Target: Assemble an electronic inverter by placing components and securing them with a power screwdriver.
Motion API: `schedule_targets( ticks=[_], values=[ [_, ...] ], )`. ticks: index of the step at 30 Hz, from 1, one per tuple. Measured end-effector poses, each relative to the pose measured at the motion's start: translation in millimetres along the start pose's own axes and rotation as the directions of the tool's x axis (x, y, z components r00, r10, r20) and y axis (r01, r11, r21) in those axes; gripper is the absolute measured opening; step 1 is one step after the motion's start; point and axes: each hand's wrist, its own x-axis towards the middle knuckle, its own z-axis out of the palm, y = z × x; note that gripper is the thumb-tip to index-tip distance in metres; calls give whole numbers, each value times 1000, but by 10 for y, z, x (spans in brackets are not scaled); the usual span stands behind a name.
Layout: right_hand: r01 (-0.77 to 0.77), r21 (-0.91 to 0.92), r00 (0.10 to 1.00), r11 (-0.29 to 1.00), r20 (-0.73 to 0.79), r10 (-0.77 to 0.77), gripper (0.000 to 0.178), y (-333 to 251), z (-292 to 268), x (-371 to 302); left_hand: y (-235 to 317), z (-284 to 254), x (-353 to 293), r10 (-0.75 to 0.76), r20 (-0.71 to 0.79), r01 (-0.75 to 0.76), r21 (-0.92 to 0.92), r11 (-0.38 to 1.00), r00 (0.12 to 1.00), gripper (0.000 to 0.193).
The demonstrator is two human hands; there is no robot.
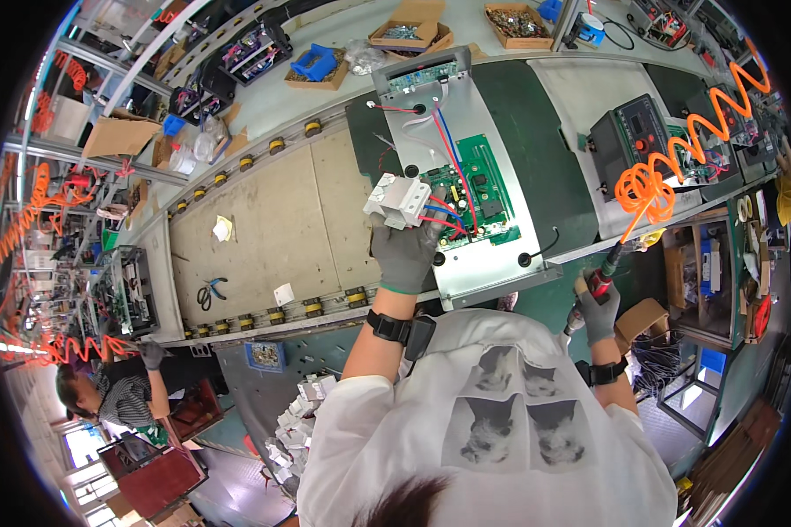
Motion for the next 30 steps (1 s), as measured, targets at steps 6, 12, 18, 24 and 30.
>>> schedule_targets(
  ticks=[6, 12, 18, 24, 30],
  values=[
    [-20, 9, 999, 1000, -26, 21, 29, 20, -4, 27, 99, 289, -113, 55, -77, -46, 115, 992, 995, 69],
    [-42, -26, 999, 999, -31, 42, 29, -85, 3, 29, 530, -6, -163, 3, 161, -161, 986, 39, 987, 64],
    [-50, -24, 998, 998, -33, 49, 29, -2, -7, 53, -4, 804, 87, -151, 269, -221, 936, 274, 951, 90],
    [-61, -24, 998, 998, -36, 60, 32, -103, 40, 7, -315, 1077, 186, -246, 42, 30, 959, 281, 968, 97],
    [-28, -24, 998, 999, -57, 27, 31, -157, -46, -75, -202, 1365, 108, -365, -52, 8, 993, -121, 930, 76]
  ],
)
